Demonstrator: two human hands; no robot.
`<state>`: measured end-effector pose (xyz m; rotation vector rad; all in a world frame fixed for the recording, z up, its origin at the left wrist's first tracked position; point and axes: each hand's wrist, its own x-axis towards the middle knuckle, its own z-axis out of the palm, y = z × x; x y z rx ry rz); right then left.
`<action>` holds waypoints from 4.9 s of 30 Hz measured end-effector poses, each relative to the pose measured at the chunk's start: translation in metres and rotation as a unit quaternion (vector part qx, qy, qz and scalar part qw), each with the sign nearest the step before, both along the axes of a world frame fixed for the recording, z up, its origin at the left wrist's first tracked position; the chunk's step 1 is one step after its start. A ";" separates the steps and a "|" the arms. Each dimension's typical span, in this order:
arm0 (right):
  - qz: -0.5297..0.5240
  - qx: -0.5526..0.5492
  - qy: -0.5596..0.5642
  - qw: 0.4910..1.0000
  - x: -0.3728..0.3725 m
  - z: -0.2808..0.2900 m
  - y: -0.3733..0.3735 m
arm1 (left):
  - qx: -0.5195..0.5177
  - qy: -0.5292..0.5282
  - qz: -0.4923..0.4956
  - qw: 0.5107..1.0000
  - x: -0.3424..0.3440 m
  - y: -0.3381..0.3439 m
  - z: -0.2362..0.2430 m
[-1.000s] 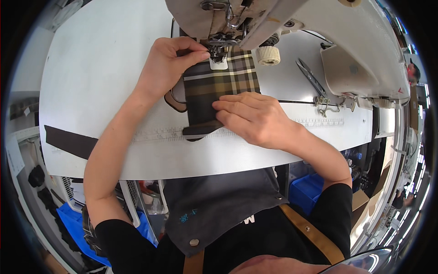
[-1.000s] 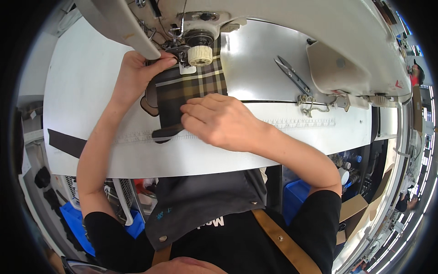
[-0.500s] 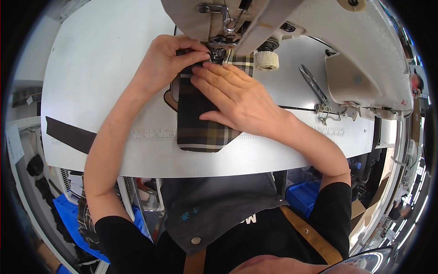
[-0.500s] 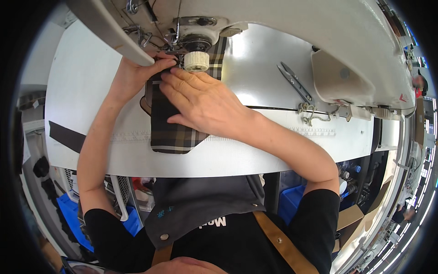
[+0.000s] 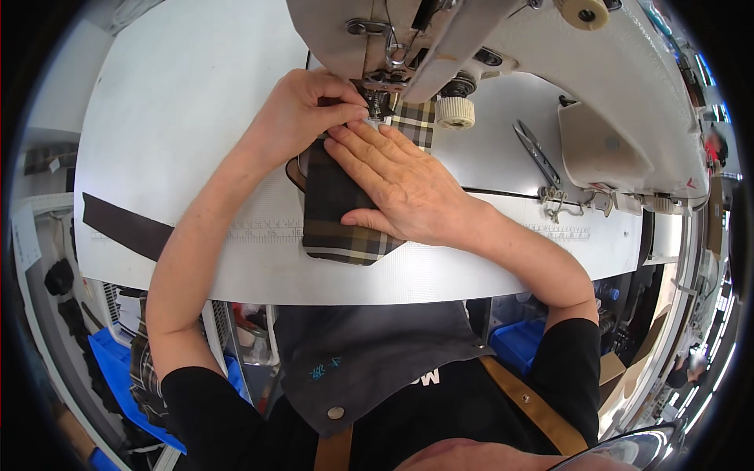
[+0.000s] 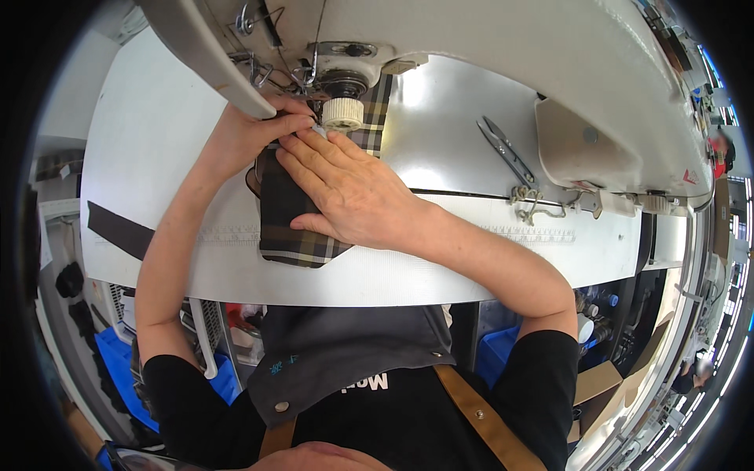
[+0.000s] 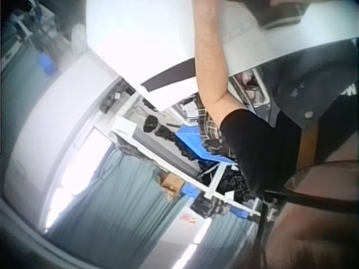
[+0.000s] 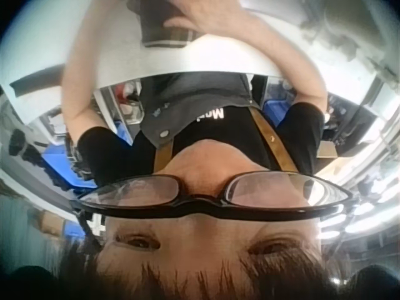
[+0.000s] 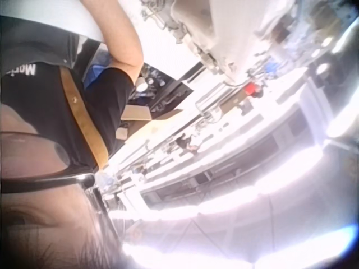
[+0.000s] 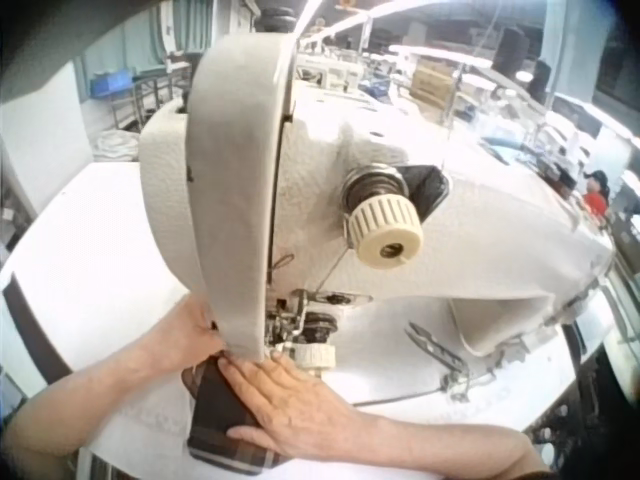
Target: The person sews zippers onto plaid fabric pouches using an industrial sewing machine. They align the zipper with the fabric edge, guide the material under the presser foot, and stitch along the zipper teeth. The person handles multiple pouches, flipping them to sew different sides and trimming threads with scissors.
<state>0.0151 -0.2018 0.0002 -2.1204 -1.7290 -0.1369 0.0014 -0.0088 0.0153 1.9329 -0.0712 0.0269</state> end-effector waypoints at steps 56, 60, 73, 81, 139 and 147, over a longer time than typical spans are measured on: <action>-0.125 0.099 0.057 0.986 0.040 0.000 -0.014 | 0.226 -0.271 -0.026 0.935 -0.010 0.001 -0.021; -0.090 0.131 -0.055 0.986 0.062 -0.012 -0.008 | 0.226 -0.285 -0.023 0.931 -0.009 0.000 -0.022; -0.097 0.081 -0.062 0.990 0.038 -0.006 -0.019 | 0.041 -0.076 0.045 0.995 -0.002 -0.001 -0.008; -0.101 0.062 -0.108 0.987 0.039 -0.002 -0.018 | 0.033 -0.054 0.038 0.997 -0.003 0.000 -0.006; -0.162 0.166 0.134 0.964 0.046 -0.015 0.001 | 0.354 -0.318 -0.053 0.878 -0.020 -0.001 -0.015; -0.144 0.174 0.090 0.970 0.045 -0.012 0.002 | 0.346 -0.309 -0.065 0.883 -0.021 0.004 -0.016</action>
